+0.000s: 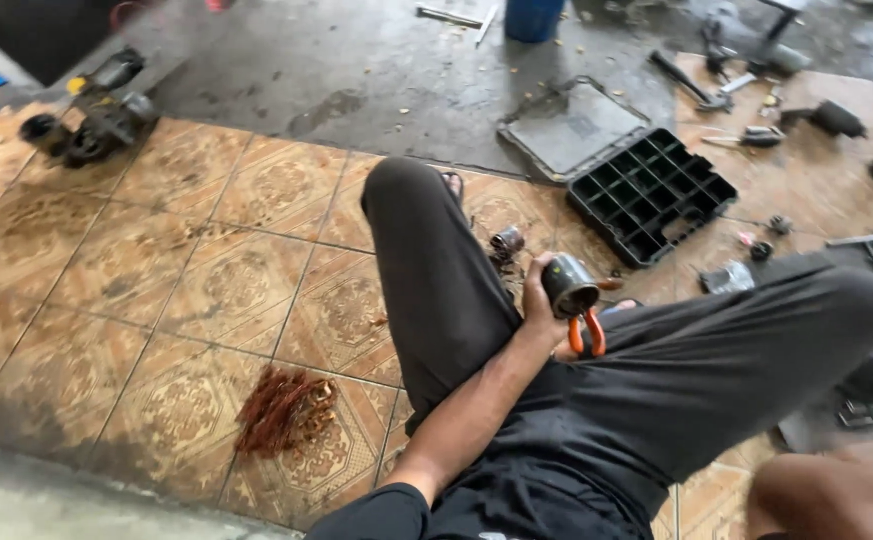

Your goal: Disassembling a motor stator to remove copper windings using pliers and a screwdriver while sitting on the floor.

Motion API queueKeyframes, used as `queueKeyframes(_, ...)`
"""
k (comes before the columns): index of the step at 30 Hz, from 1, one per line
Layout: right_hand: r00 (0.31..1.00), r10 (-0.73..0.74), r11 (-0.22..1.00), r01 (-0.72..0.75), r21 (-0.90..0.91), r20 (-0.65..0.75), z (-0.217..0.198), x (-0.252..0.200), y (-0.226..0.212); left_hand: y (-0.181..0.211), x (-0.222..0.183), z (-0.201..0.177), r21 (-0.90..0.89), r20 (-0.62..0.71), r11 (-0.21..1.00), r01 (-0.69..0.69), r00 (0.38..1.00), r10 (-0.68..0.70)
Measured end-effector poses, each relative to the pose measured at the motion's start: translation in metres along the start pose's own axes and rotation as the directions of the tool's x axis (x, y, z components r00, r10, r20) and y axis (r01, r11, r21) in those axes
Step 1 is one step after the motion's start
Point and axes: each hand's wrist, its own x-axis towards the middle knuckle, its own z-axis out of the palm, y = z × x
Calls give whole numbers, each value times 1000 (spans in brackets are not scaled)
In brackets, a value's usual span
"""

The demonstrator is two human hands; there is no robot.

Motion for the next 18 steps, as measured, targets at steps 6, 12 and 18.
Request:
queueKeyframes(6,708,266,29,672,740,-654,1,152,-107,-1,19,-12,-18,32,1000,20,999,-19)
queueKeyframes(12,837,350,129,401,907,-420,35,201,-147,0,17,0,-67,6,997,22,1000,-22)
queueKeyframes(18,940,249,80,219,972,-232,22,190,-152,7,-7,22,-49,107,998,31,994,-25)
